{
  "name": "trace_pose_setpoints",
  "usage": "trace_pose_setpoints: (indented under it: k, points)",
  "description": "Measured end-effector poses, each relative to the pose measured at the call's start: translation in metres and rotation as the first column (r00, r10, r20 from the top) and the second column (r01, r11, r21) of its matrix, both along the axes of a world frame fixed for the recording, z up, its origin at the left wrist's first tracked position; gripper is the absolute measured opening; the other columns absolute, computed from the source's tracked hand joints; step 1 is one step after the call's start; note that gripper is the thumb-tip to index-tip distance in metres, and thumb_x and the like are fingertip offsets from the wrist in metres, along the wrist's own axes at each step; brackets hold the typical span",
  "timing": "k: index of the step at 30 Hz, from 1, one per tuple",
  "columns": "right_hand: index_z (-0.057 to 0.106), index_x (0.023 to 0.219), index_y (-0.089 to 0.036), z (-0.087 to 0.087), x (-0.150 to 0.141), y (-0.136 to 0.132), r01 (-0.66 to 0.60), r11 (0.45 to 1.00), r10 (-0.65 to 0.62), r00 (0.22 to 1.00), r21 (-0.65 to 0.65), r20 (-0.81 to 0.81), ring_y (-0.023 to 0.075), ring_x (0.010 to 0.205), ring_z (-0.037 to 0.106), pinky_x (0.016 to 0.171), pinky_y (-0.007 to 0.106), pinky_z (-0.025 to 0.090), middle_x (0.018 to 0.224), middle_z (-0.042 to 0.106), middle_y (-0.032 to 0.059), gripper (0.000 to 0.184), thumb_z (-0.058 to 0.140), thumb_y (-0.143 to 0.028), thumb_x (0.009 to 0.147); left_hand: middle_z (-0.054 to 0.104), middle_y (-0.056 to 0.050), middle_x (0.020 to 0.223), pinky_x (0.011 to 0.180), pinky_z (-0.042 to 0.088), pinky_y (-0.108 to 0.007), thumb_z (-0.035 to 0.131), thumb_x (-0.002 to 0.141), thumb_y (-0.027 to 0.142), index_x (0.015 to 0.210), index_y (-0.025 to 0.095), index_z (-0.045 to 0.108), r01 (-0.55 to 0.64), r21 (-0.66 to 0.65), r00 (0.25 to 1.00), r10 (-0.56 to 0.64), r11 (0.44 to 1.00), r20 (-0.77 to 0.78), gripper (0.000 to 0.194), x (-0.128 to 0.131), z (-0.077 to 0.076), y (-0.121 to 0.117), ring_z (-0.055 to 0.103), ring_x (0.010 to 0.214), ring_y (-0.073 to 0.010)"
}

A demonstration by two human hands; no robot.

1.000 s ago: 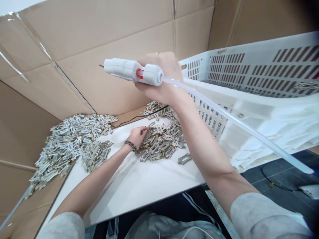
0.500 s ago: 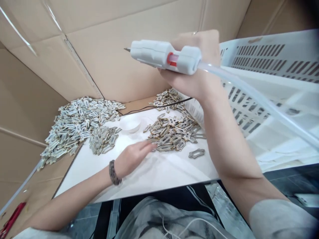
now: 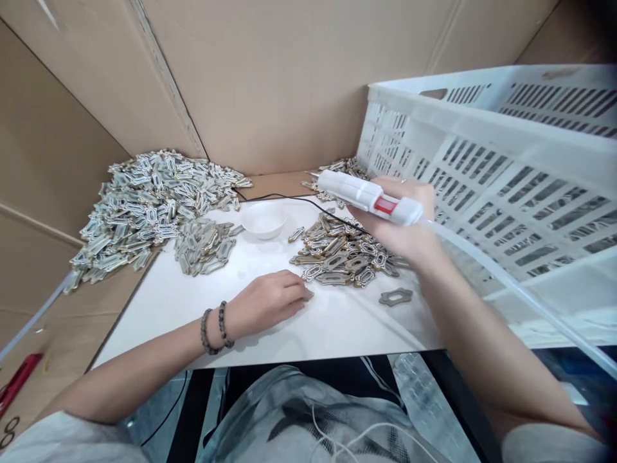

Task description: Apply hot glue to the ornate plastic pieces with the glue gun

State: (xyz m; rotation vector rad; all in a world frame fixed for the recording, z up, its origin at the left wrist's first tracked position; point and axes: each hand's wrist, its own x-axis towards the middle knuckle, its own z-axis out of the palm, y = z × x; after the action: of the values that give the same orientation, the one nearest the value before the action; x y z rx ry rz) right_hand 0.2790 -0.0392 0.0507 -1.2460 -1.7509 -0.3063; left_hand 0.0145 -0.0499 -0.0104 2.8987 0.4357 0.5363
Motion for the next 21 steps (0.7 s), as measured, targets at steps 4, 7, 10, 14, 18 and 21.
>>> trace_pose_setpoints:
  k: [4,7,10,14,18,21]
  points:
    - [0.031,0.058,-0.025,-0.010,0.000,0.000,0.013,1.000,-0.013,0.999,-0.018,-0.046,0.0159,0.053,0.044,0.051,0.032,0.028,0.056,0.044,-0.0017,0.036,0.063,-0.030,0.075,0.070,-0.011,0.105,0.086,0.056,-0.034,0.046,0.097,0.013,0.106,0.014,0.067,-0.203,0.009,0.979,0.203,0.979,0.025,0.022,0.006,0.009,0.032,0.066,0.098,-0.0207]
    - [0.034,0.059,-0.025,-0.018,0.001,-0.002,0.039,0.999,-0.040,0.998,-0.020,-0.054,0.0168,0.056,0.048,0.053,0.032,0.030,0.058,0.047,-0.0010,0.033,0.063,-0.029,0.075,0.068,-0.014,0.116,0.093,0.054,-0.037,0.042,0.095,0.007,0.111,0.012,0.065,-0.288,0.019,0.956,0.288,0.957,-0.044,0.028,0.019,0.014,0.062,0.066,0.105,-0.0228]
    - [0.038,0.060,-0.025,-0.025,0.004,-0.004,0.040,0.999,-0.041,0.997,-0.028,-0.064,0.0177,0.060,0.053,0.055,0.031,0.033,0.061,0.053,0.0002,0.029,0.063,-0.028,0.075,0.068,-0.014,0.112,0.093,0.053,-0.036,0.043,0.095,0.009,0.110,0.012,0.064,-0.336,0.039,0.930,0.338,0.941,-0.144,0.026,0.036,0.012,0.083,0.067,0.103,-0.0229]
    - [0.043,0.063,-0.025,-0.029,0.008,-0.006,0.022,1.000,-0.023,0.998,-0.006,-0.052,0.0185,0.062,0.054,0.055,0.032,0.035,0.065,0.056,0.0006,0.024,0.063,-0.027,0.076,0.069,-0.015,0.100,0.084,0.054,-0.037,0.047,0.093,0.009,0.110,0.010,0.063,-0.422,0.169,0.840,0.454,0.891,-0.298,0.023,0.056,0.005,0.090,0.068,0.094,-0.0265]
    - [0.047,0.067,-0.025,-0.031,0.008,-0.006,-0.014,1.000,0.015,0.999,0.002,-0.036,0.0186,0.063,0.054,0.056,0.032,0.036,0.067,0.056,0.0009,0.018,0.062,-0.026,0.076,0.068,-0.015,0.095,0.078,0.053,-0.036,0.046,0.092,0.006,0.111,0.008,0.062,-0.456,0.225,0.788,0.508,0.861,-0.347,0.025,0.061,0.005,0.087,0.068,0.089,-0.0277]
    - [0.047,0.067,-0.025,-0.033,0.007,-0.006,-0.015,1.000,0.014,0.999,-0.025,-0.031,0.0170,0.061,0.052,0.055,0.030,0.035,0.066,0.055,0.0007,0.017,0.061,-0.027,0.076,0.069,-0.015,0.096,0.077,0.052,-0.035,0.044,0.089,0.001,0.110,0.008,0.063,-0.513,0.181,0.795,0.544,0.839,-0.267,0.029,0.053,0.010,0.083,0.068,0.087,-0.0262]
